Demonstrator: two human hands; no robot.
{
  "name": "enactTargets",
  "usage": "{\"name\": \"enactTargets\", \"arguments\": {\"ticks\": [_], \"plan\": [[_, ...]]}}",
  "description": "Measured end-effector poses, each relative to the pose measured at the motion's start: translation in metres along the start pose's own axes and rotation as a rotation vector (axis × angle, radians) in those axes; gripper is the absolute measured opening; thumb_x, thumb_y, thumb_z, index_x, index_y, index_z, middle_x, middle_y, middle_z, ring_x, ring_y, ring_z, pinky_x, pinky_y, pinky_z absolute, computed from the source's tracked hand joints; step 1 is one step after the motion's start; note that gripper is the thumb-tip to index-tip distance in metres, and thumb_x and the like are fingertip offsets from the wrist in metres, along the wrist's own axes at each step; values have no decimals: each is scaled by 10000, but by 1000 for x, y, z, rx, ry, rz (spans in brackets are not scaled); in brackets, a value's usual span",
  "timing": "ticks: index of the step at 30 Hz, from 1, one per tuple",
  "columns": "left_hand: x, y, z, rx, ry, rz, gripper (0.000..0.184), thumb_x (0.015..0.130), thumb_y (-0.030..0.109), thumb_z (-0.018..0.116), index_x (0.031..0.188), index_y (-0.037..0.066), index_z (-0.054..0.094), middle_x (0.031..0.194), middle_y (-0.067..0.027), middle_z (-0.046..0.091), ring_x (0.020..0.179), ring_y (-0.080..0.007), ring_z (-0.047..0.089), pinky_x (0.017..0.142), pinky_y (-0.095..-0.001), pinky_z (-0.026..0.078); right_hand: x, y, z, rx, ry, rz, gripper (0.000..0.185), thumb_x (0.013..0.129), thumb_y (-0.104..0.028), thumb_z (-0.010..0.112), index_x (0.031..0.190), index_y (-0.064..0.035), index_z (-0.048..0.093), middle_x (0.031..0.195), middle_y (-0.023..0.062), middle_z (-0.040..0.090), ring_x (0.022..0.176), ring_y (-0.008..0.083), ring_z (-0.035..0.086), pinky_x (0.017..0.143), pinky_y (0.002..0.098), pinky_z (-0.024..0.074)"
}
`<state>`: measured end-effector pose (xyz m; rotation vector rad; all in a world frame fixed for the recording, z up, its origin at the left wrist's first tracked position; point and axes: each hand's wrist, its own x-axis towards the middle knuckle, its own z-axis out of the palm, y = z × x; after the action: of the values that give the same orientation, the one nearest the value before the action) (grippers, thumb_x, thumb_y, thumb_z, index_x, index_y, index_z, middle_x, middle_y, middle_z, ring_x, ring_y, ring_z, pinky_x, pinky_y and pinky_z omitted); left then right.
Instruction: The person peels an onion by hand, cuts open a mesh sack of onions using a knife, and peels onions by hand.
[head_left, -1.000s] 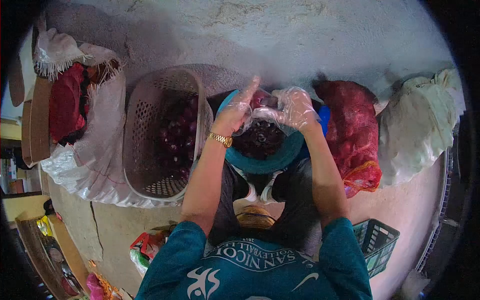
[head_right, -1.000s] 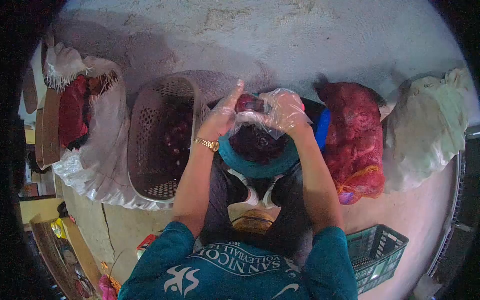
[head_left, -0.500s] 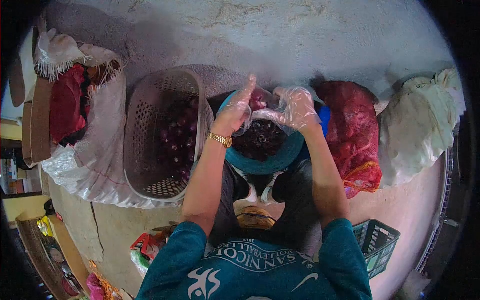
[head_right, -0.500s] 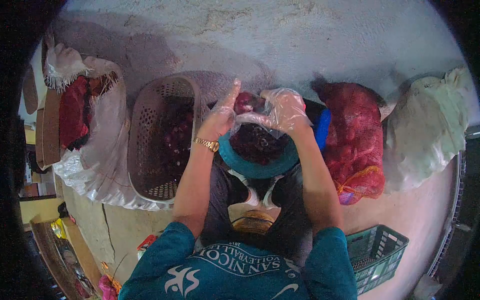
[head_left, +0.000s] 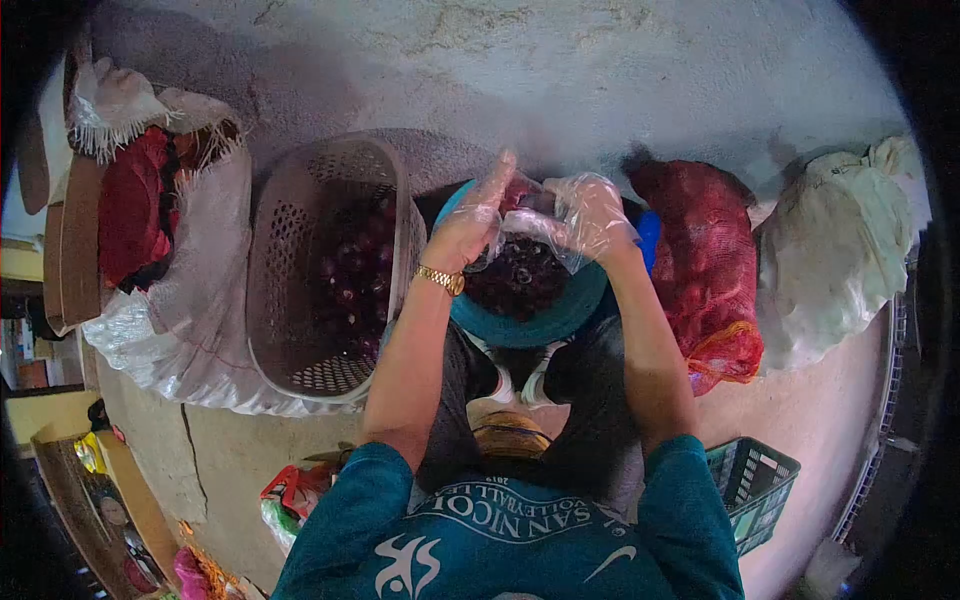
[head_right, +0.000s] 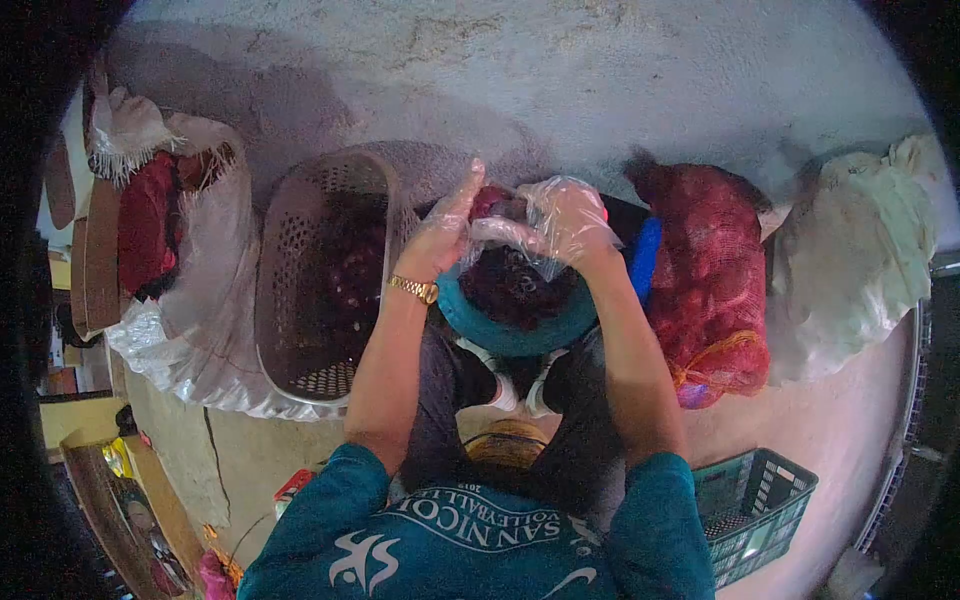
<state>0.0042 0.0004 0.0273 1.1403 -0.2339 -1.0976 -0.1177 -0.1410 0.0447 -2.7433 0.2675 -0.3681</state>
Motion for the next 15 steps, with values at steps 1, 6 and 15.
{"name": "enactTargets", "arguments": {"ticks": [1, 6, 15], "plan": [[1, -1, 0, 0, -1, 0, 491, 848, 544, 587, 896, 57, 633, 850, -17, 594, 746, -103, 540, 679, -281, 447, -1, 1, 1, 0, 47, -50, 497, 709, -471, 688, 987, -60, 669, 869, 171, 652, 845, 342, 612, 777, 432, 468], [0, 0, 7, -56, 68, 6, 473, 862, 528, 577, 900, 62, 643, 852, -6, 601, 738, -97, 530, 659, -269, 439, -2, 4, 6, 69, 32, -41, 472, 720, -458, 666, 999, -78, 674, 867, 163, 656, 855, 340, 614, 783, 439, 470], [-1, 7, 5, -125, 104, 74, 534, 880, 540, 532, 1074, 45, 577, 912, -33, 608, 774, -115, 575, 731, -285, 503, -6, 8, 9, -50, 3, -82, 538, 683, -528, 671, 1010, -100, 665, 867, 151, 655, 890, 335, 610, 825, 421, 463]]}}
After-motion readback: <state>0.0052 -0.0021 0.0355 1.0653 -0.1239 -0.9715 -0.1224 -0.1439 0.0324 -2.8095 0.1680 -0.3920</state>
